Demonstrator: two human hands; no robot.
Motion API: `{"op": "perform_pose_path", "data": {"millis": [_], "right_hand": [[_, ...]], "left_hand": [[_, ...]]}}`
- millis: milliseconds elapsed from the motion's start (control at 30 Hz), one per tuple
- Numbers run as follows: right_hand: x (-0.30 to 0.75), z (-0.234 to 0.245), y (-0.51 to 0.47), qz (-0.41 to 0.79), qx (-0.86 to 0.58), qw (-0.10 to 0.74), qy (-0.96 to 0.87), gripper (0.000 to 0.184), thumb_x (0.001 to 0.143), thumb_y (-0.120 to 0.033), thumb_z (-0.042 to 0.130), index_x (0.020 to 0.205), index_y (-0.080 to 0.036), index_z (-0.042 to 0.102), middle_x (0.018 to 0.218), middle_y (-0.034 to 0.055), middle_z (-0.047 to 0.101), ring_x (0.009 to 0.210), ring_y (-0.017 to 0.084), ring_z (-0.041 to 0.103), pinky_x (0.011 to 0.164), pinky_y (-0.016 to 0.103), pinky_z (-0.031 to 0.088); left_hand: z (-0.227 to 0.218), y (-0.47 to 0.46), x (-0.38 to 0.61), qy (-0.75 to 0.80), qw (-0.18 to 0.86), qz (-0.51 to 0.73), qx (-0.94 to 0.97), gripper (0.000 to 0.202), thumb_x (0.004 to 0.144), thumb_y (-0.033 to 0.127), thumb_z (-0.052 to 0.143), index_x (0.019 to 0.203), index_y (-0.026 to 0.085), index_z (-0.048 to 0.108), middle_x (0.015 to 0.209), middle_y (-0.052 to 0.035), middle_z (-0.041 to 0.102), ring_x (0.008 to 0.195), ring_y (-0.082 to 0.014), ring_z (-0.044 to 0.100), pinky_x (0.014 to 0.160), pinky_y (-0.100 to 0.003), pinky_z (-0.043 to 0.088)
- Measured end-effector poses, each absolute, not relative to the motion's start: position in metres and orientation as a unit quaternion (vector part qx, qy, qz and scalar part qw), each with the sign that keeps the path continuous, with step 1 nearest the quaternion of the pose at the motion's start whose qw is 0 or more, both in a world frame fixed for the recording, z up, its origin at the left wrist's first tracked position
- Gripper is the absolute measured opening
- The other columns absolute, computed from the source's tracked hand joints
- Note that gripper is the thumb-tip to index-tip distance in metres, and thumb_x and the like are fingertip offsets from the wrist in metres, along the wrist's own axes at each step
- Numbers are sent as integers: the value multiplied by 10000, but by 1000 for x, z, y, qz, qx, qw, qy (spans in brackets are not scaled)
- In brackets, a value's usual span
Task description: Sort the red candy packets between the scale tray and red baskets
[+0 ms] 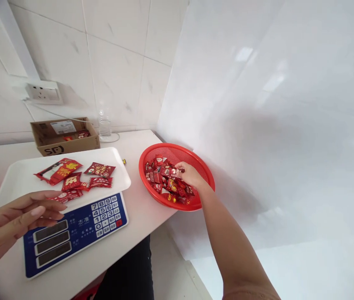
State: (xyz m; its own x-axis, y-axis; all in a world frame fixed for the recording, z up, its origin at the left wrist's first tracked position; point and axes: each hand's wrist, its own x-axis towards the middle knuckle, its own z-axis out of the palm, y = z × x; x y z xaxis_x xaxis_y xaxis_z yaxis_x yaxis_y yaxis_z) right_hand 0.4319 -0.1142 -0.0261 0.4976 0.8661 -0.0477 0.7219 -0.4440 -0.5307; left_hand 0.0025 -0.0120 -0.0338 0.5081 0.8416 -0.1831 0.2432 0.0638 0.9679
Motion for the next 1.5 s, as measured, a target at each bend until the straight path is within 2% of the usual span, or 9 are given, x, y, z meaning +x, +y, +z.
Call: {"op": "perform_pose_path", "data": {"millis": [200,300,400,500,600,800,967,1167,1500], "right_hand": [[406,-21,-109,171,-819,263,-480,224,785,-265,575,990,-180,605,1047,68,677,935,197,634,795,304,477],[395,-20,-107,165,-821,247,-487,230,799,-330,554,981,-203,615,1045,69,684,964,238,633,815,361,473],[393,-23,-102,164,-818,231,-501,253,791,-374,549,984,-229,626,1037,55,698,947,256,651,806,386,489],[391,-24,-96,130,-822,221,-508,275,779,-348,551,1015,-235,638,1081,67,691,970,286,648,828,430,492],[374,-15,-91,57,-817,205,-536,338,794,-308,534,1113,-240,622,1199,85,633,1091,322,586,895,483,458],[290,1,-71,14,-707,214,-674,352,858,-282,503,1183,-187,598,1249,95,591,1177,269,520,998,436,407],[234,-21,-37,63,-591,145,-791,362,848,-253,548,1200,-181,592,1294,88,553,1242,267,449,1057,456,337],[209,-28,-25,116,-579,150,-793,375,883,-241,501,1244,-158,561,1292,90,562,1203,242,504,1023,413,386],[233,-41,-19,60,-661,151,-733,400,837,-249,562,1233,-201,580,1207,95,613,1115,294,559,948,469,438]], "left_hand": [[-21,-9,-6,496,438,276,697,305,750,555,588,985,362,617,786,23,701,806,-264,637,730,-400,538],[-15,-1,-12,532,317,287,731,410,793,569,511,1074,279,583,956,-52,691,821,-265,645,725,-373,518],[-12,20,-10,502,213,258,797,442,853,523,436,1195,267,551,1196,-99,617,994,-293,612,853,-418,475],[-12,48,0,417,178,211,866,527,851,493,460,1308,233,488,1406,-132,458,1335,-337,320,1056,-501,282],[-15,65,11,375,222,145,888,595,785,520,557,1312,249,500,1494,-116,340,1403,-377,118,1094,-556,138],[-32,63,12,352,268,138,886,525,777,485,574,1252,261,566,1431,-118,438,1365,-371,244,1095,-536,130],[-38,52,0,341,234,143,899,520,836,461,509,1308,242,500,1386,-86,488,1331,-321,320,1102,-473,154],[-20,26,-30,407,242,178,863,582,861,449,507,1387,231,391,1397,-60,466,1316,-340,351,1073,-489,227],[-11,-46,-78,566,183,238,768,515,838,532,513,1291,287,515,1205,-21,623,1101,-318,539,963,-458,397]]}}
